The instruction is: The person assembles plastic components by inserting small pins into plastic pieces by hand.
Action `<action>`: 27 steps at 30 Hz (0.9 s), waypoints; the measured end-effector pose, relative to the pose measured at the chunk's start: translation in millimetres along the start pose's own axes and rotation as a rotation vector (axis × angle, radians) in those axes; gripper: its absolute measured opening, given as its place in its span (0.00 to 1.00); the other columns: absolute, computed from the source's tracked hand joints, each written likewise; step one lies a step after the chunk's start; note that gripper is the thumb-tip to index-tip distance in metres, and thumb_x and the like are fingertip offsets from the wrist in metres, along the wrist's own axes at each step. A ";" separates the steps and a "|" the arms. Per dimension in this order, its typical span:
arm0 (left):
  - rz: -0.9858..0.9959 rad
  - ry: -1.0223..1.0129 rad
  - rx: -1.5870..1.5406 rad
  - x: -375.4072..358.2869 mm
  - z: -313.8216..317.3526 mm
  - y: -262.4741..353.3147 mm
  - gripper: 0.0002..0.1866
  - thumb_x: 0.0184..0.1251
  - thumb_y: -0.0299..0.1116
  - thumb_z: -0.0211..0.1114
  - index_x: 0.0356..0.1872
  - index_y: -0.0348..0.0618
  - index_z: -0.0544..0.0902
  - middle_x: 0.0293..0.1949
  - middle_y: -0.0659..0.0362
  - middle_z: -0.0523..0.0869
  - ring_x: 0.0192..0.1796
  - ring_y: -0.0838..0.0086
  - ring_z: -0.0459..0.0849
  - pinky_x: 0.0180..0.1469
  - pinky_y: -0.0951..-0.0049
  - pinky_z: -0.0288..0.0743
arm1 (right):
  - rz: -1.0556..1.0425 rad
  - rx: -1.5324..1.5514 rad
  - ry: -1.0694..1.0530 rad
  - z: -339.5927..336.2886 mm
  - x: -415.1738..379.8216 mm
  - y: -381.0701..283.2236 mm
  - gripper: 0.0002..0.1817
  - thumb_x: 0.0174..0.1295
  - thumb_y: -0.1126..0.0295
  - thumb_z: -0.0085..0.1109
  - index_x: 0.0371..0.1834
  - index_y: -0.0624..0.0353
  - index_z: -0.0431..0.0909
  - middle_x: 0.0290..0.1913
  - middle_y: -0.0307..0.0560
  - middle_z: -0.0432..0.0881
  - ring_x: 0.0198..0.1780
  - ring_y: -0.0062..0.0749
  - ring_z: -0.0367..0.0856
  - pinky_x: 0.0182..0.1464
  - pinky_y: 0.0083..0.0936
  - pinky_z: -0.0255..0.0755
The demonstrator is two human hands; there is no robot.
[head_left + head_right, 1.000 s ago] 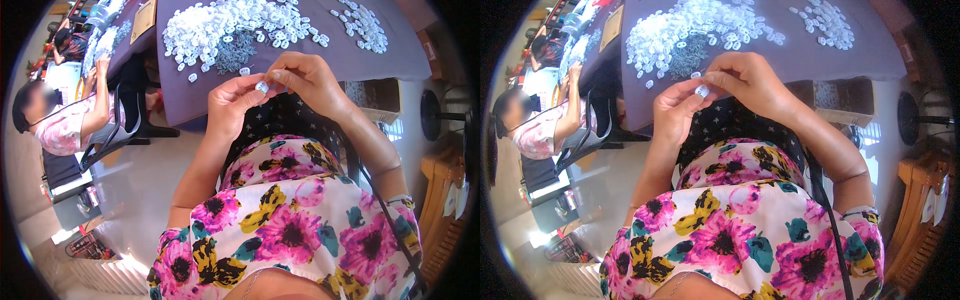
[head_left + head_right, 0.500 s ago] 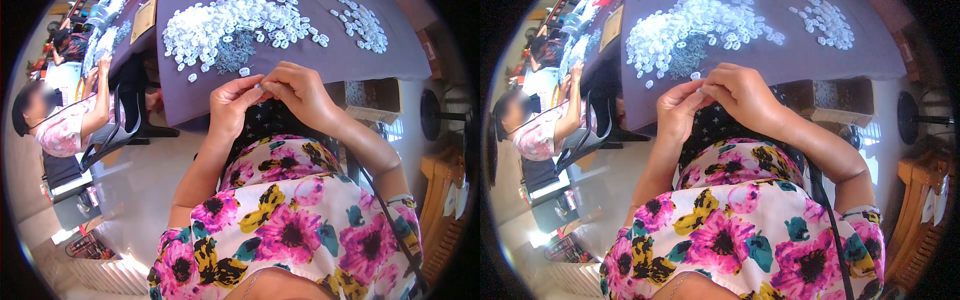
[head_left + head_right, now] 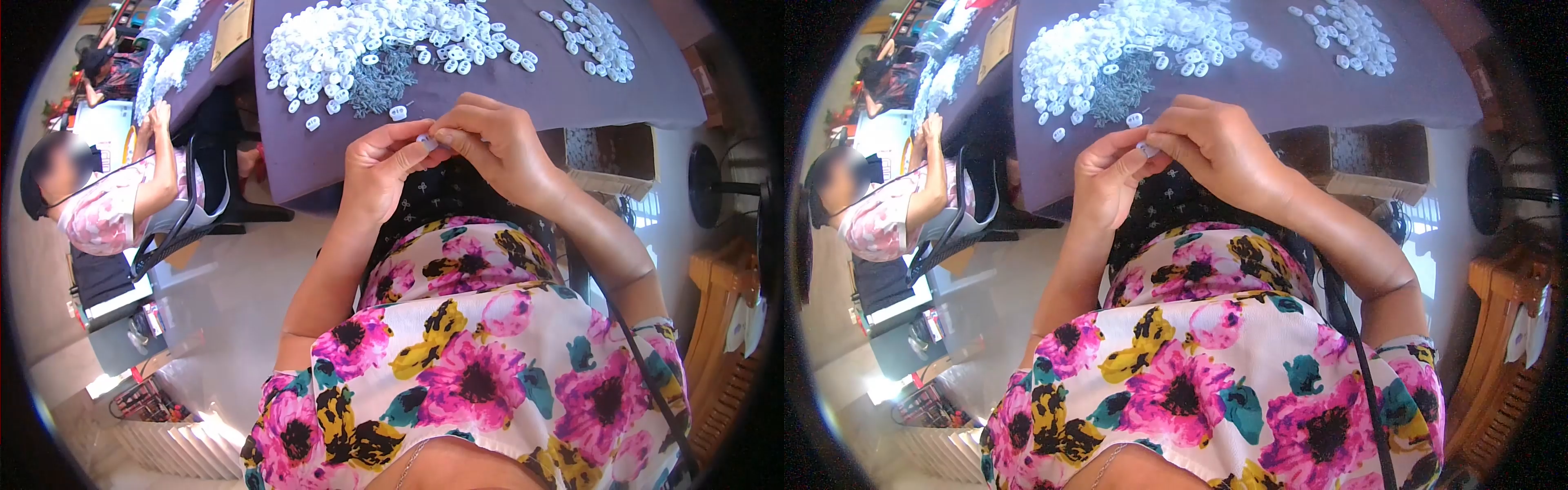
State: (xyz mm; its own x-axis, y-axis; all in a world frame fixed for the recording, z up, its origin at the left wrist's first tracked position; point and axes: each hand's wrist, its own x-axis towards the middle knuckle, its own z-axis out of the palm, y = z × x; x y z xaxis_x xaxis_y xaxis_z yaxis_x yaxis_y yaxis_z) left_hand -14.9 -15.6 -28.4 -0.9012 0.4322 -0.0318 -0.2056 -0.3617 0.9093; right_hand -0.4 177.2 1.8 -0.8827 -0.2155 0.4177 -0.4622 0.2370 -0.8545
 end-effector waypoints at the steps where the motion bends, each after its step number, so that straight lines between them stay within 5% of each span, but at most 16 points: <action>1: 0.002 0.000 0.001 0.8 -0.3 0.6 0.14 0.67 0.23 0.60 0.53 0.31 0.79 0.47 0.45 0.84 0.45 0.62 0.87 0.51 0.65 0.83 | -0.122 -0.140 0.006 -2.4 1.6 -0.8 0.05 0.64 0.75 0.57 0.36 0.67 0.79 0.29 0.48 0.78 0.28 0.30 0.78 0.32 0.23 0.71; 6: -0.026 0.006 -0.158 -1.2 -2.2 9.1 0.13 0.66 0.22 0.62 0.51 0.32 0.80 0.45 0.44 0.85 0.43 0.62 0.88 0.49 0.67 0.84 | 0.066 0.046 0.144 -17.6 1.7 -13.7 0.07 0.66 0.73 0.56 0.37 0.67 0.80 0.28 0.43 0.78 0.28 0.24 0.77 0.32 0.20 0.71; 8: -0.024 -0.011 -0.183 -2.8 1.3 12.5 0.13 0.66 0.22 0.61 0.51 0.33 0.80 0.46 0.44 0.85 0.43 0.61 0.88 0.49 0.67 0.84 | 0.223 0.351 0.094 -20.6 -1.1 -16.4 0.09 0.69 0.70 0.54 0.38 0.66 0.81 0.29 0.39 0.79 0.30 0.18 0.76 0.32 0.16 0.71; 18: 0.011 -0.092 -0.240 -5.3 8.9 17.1 0.14 0.66 0.22 0.61 0.52 0.32 0.79 0.44 0.45 0.86 0.43 0.61 0.88 0.47 0.67 0.85 | 0.176 0.437 0.051 -10.2 -6.7 -24.4 0.10 0.70 0.70 0.53 0.40 0.67 0.81 0.33 0.41 0.80 0.33 0.18 0.78 0.36 0.17 0.73; 27: 0.009 -0.081 -0.145 -4.5 9.4 18.9 0.18 0.64 0.26 0.64 0.54 0.33 0.78 0.44 0.45 0.86 0.43 0.62 0.88 0.49 0.62 0.84 | -0.082 0.053 0.081 -6.4 -3.7 -24.6 0.03 0.62 0.78 0.59 0.37 0.66 0.81 0.31 0.48 0.78 0.31 0.32 0.82 0.34 0.23 0.75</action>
State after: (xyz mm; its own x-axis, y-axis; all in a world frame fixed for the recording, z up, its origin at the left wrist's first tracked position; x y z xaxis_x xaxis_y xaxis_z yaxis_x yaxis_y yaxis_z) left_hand -11.2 -16.6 -7.2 -0.8710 0.4910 0.0149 -0.2556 -0.4788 0.8399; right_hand 13.7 178.3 23.2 -0.8471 -0.1541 0.5086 -0.5298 0.1712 -0.8307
